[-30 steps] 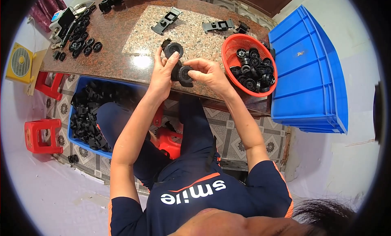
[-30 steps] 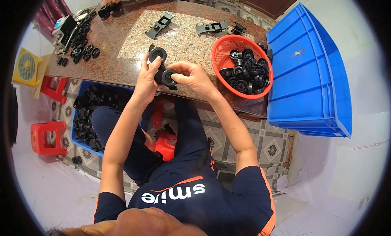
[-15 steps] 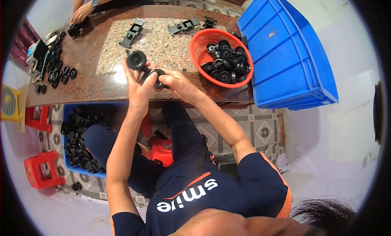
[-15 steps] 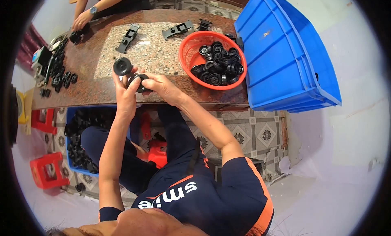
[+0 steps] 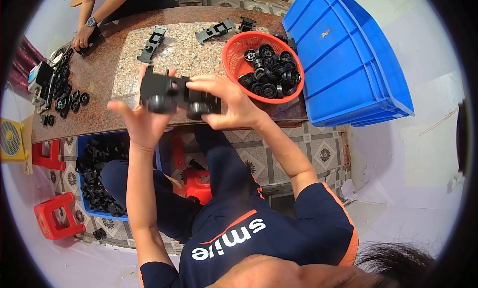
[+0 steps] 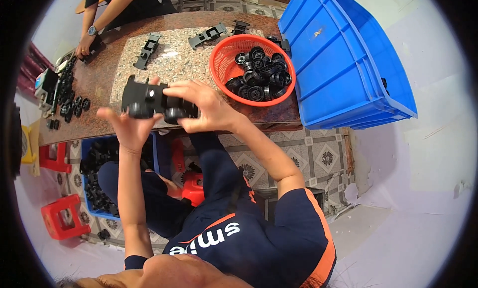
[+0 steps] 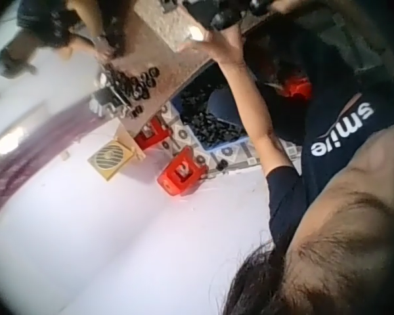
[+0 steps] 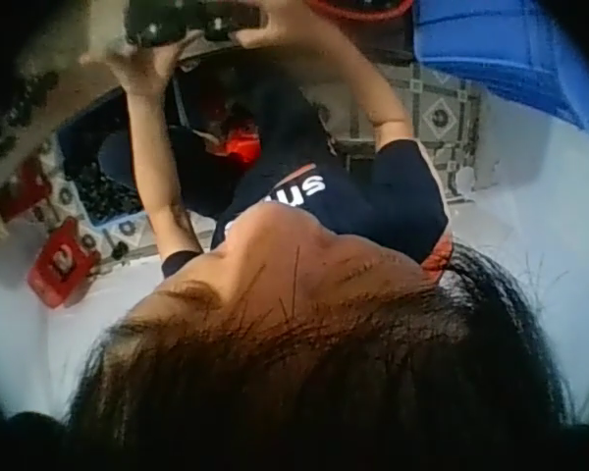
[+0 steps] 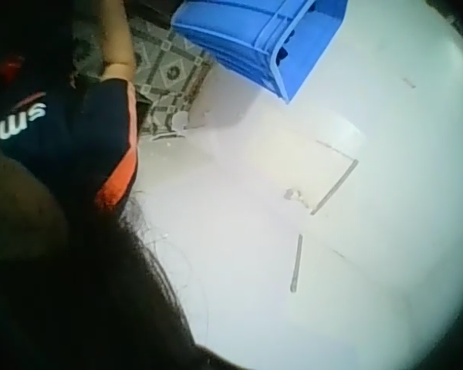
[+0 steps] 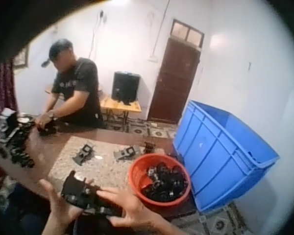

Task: The person assembles small plastic gears, plastic housings, and toy wheels by hand from bins at a workspace.

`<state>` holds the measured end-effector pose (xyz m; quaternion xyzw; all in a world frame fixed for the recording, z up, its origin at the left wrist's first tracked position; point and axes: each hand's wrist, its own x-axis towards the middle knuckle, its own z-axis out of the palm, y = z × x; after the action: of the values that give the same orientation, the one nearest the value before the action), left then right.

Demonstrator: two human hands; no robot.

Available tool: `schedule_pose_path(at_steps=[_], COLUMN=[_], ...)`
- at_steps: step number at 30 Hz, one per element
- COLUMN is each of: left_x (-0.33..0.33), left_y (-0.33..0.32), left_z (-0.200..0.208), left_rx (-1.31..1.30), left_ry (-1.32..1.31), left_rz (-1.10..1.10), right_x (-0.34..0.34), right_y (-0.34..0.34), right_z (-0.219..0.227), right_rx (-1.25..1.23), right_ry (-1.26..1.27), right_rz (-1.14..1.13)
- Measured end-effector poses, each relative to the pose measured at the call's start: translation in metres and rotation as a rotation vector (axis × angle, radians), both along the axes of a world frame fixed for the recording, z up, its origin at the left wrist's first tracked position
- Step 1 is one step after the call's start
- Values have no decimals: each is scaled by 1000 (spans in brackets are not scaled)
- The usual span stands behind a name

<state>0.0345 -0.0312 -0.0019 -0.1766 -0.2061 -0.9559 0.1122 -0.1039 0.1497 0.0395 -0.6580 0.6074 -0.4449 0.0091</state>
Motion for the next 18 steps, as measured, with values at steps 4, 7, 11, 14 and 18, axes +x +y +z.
schedule_pose_path(at_steps=[4, 7, 11, 14, 18], left_x=[7, 4, 1, -6, -9], left_y=[17, 45, 36, 38, 41], left_z=[-44, -20, -8, -20, -28], left_rx=[97, -89, -152, -260, -332], left_ry=[-119, -229, -274, -354, -565], left_rz=[-559, -277, -125, 22, 102], right_x=[8, -13, -89, -127, -125], right_y=[2, 20, 50, 57, 47], right_z=[4, 21, 0, -47, -55], right_rx=[73, 251, 344, 560, 512], right_ry=[440, 320, -239, 359, 294], right_rz=[40, 123, -166, -298, -348])
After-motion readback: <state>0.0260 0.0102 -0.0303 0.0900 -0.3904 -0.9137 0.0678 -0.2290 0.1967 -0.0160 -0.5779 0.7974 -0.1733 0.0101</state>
